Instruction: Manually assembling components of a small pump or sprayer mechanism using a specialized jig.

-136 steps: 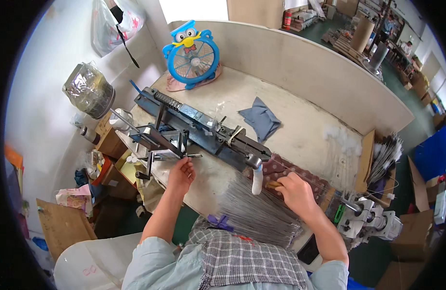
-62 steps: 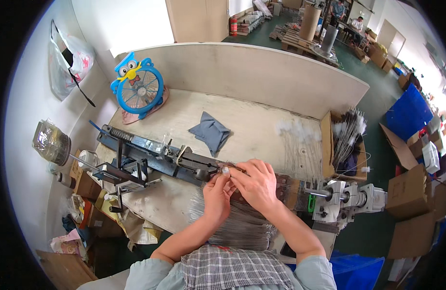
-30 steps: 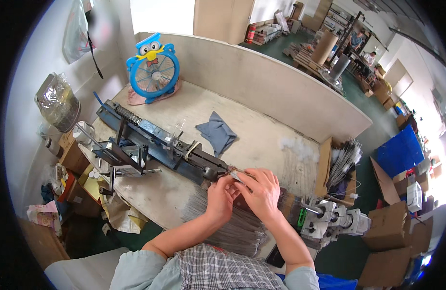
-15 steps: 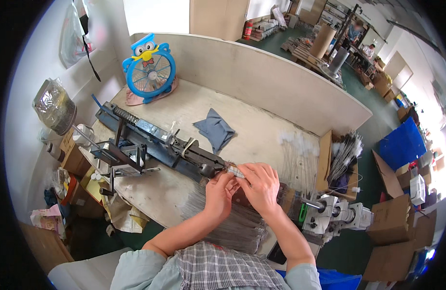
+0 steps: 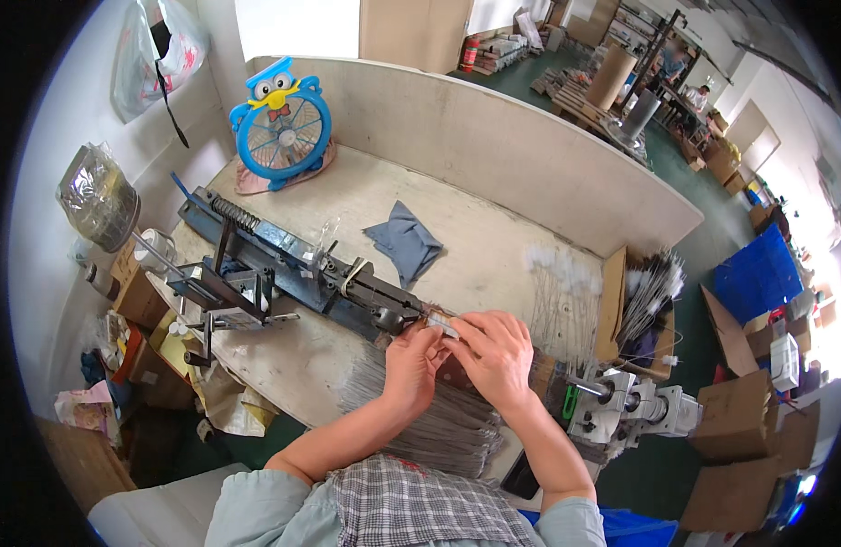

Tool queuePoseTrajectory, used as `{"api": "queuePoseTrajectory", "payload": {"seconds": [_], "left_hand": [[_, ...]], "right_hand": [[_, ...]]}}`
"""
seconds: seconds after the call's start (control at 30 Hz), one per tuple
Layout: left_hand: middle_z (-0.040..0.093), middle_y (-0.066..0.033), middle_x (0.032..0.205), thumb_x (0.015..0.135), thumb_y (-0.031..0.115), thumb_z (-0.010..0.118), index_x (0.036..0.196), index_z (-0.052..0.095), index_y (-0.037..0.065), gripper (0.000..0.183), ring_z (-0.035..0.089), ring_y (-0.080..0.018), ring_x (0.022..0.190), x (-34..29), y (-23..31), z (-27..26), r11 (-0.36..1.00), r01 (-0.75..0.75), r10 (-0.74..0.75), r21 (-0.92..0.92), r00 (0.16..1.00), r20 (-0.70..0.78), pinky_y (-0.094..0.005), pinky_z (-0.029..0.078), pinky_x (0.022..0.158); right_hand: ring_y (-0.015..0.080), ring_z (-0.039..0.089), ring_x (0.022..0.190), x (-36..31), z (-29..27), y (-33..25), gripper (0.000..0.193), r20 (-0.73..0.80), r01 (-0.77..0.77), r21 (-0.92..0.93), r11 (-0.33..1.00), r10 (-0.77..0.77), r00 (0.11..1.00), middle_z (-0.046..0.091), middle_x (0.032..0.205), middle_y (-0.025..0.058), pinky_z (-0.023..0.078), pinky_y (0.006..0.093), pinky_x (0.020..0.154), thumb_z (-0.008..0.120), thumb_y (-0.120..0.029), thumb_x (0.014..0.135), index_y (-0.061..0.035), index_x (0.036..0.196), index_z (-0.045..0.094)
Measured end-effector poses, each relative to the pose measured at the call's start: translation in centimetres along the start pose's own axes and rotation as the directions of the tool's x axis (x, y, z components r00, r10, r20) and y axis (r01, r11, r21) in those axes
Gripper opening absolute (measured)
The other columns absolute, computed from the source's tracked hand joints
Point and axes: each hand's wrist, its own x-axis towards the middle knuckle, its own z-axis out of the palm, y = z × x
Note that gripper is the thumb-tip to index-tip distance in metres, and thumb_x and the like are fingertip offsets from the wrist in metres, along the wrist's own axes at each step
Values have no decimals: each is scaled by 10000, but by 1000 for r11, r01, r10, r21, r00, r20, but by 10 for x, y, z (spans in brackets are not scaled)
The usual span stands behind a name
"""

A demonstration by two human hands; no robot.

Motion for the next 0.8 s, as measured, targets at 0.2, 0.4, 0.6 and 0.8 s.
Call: {"api": "queuePoseTrajectory", "payload": {"seconds": [0.2,0.4,0.6,0.8], "left_hand": [[589,-67,961,935,405,443,1022,536,61,367,581,-176,897,-9,10,3,997,41,-42,-58,999,-9,-328,480,823],[563,-95,1042,944,539,345,1097,502,35,550,568,-188,944,-15,14,2,997,74,-76,32,996,39,-334,470,860],[535,-97,1200,957,509,329,1214,454,41,548,540,-206,1073,-18,15,1,966,102,-121,238,990,66,-346,425,922],[555,-92,1191,922,359,498,1278,434,42,481,551,-202,1047,-36,49,-43,860,72,-94,505,995,19,-337,448,855]], "right_hand": [[235,562,852,-8,-9,0,174,111,-84,-70,994,91,990,615,811,18,436,362,747,718,-148,693,-88,851,680],[248,546,838,-16,-15,0,150,135,-75,-41,996,80,988,597,776,42,444,369,739,681,-114,724,-72,867,666],[250,562,867,-14,-32,1,174,101,-133,67,989,126,987,632,845,52,458,367,759,678,-106,738,-57,904,664],[274,617,718,-68,-54,11,142,267,-283,206,937,225,937,634,776,75,497,400,632,628,-135,798,-61,917,654]]}}
